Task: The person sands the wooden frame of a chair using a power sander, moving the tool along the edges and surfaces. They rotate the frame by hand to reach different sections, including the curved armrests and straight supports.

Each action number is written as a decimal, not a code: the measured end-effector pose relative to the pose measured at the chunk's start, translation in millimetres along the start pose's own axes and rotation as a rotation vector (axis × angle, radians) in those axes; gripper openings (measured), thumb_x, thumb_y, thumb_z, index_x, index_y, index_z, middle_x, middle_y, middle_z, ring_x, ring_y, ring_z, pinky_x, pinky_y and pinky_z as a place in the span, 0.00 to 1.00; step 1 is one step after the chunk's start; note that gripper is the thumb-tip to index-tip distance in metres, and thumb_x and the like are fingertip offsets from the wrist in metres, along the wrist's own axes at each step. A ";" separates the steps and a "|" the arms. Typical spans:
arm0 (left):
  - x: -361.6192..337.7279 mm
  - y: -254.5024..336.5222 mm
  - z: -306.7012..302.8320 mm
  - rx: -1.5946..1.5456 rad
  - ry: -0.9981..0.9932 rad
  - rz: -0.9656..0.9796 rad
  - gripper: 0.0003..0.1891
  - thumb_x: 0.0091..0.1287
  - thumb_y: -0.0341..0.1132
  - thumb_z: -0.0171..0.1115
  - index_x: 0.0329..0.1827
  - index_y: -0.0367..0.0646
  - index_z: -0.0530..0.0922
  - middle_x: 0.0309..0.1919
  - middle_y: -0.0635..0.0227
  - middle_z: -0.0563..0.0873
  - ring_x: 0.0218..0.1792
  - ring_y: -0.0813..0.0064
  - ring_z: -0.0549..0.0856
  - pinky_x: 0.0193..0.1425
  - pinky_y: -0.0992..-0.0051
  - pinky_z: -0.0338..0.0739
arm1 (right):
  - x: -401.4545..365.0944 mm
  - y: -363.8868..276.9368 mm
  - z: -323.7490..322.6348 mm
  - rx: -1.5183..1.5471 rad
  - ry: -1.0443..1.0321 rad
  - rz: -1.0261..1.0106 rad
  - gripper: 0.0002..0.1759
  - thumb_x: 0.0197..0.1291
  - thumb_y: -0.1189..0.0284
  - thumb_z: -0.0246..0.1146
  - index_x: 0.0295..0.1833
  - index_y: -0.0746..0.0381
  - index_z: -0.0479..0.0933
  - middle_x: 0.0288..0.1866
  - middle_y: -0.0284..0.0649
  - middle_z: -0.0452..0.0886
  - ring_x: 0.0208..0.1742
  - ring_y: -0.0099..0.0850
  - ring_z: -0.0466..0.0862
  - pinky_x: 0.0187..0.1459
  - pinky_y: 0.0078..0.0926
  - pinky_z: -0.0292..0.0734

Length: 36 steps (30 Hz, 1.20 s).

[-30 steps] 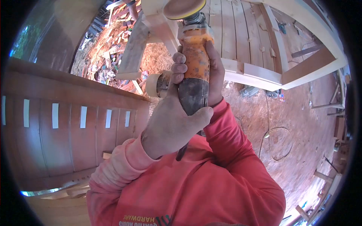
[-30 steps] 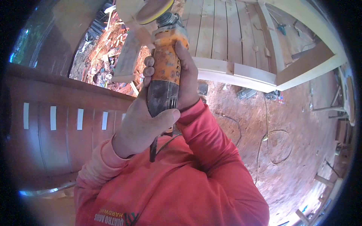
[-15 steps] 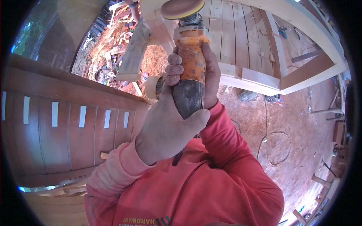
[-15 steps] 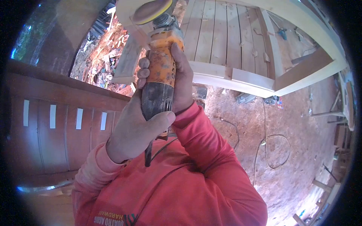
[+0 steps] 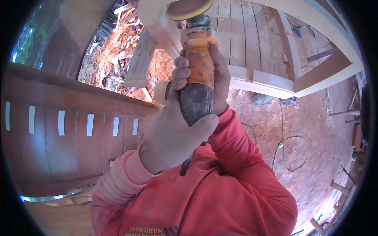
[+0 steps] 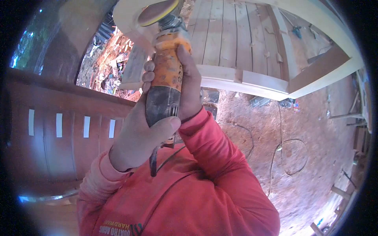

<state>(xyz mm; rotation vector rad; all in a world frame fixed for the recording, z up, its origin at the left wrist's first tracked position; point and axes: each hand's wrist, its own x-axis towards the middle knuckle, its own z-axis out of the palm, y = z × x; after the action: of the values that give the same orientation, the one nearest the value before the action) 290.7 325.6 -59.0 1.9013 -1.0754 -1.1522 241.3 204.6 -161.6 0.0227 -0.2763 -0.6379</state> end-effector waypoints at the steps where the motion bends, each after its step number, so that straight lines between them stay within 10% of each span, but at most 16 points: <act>1: 1.0 -1.2 -1.8 0.002 0.008 0.000 0.31 0.65 0.42 0.71 0.66 0.33 0.72 0.43 0.67 0.84 0.42 0.79 0.83 0.49 0.73 0.80 | 2.1 0.5 -1.1 -0.019 0.017 0.001 0.33 0.75 0.44 0.57 0.65 0.62 0.71 0.44 0.40 0.76 0.40 0.29 0.80 0.42 0.31 0.81; 30: -11.6 4.4 19.9 0.397 0.042 0.160 0.32 0.63 0.43 0.72 0.62 0.30 0.73 0.36 0.58 0.87 0.39 0.64 0.90 0.49 0.65 0.84 | -16.5 -5.6 6.6 0.289 -0.286 -0.029 0.31 0.75 0.42 0.56 0.62 0.59 0.75 0.41 0.41 0.79 0.37 0.32 0.83 0.40 0.33 0.83; 36: 28.7 -43.7 11.5 -0.250 -0.368 0.087 0.27 0.65 0.39 0.72 0.62 0.33 0.74 0.44 0.65 0.85 0.44 0.76 0.85 0.49 0.72 0.82 | -41.9 -26.6 7.0 -0.311 0.310 -0.140 0.29 0.73 0.47 0.61 0.61 0.61 0.74 0.41 0.43 0.81 0.37 0.35 0.86 0.38 0.34 0.88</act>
<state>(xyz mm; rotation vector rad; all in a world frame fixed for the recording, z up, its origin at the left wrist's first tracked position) 301.6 318.2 -110.9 1.4705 -1.1302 -1.5468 191.8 208.4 -168.1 -0.1581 0.1266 -0.8003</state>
